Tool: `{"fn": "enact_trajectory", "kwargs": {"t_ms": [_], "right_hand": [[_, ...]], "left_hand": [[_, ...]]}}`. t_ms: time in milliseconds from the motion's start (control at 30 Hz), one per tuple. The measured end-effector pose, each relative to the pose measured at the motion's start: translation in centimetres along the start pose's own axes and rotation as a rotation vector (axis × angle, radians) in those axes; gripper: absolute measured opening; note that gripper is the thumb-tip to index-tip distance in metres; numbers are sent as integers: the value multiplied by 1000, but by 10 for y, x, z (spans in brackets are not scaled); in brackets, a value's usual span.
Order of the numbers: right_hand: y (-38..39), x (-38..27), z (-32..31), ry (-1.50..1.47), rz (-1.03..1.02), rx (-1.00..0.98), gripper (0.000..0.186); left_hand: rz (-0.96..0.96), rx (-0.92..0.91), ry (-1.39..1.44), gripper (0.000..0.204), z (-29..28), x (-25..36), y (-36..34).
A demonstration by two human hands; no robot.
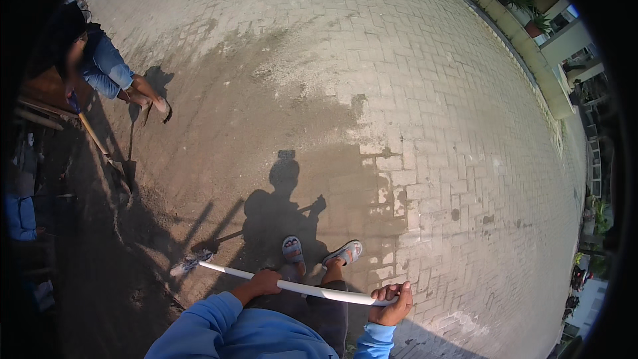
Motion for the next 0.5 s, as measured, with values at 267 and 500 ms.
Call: {"fn": "enact_trajectory", "kwargs": {"t_ms": [267, 500], "right_hand": [[47, -242, -128, 39, -692, 310, 41], [-22, -325, -117, 111, -848, 424, 41]], "left_hand": [[594, 191, -119, 19, -95, 288, -127], [930, 244, -33, 18, -184, 471, -219]]}}
Point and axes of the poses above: each hand's wrist, its own y-axis away from the middle knuckle, its own z-axis out of the palm, x = y × z, the point moved 10 cm from there along -y, towards the middle knuckle, and after that the axes turned 9 degrees about -x, right-handed, at the moved point
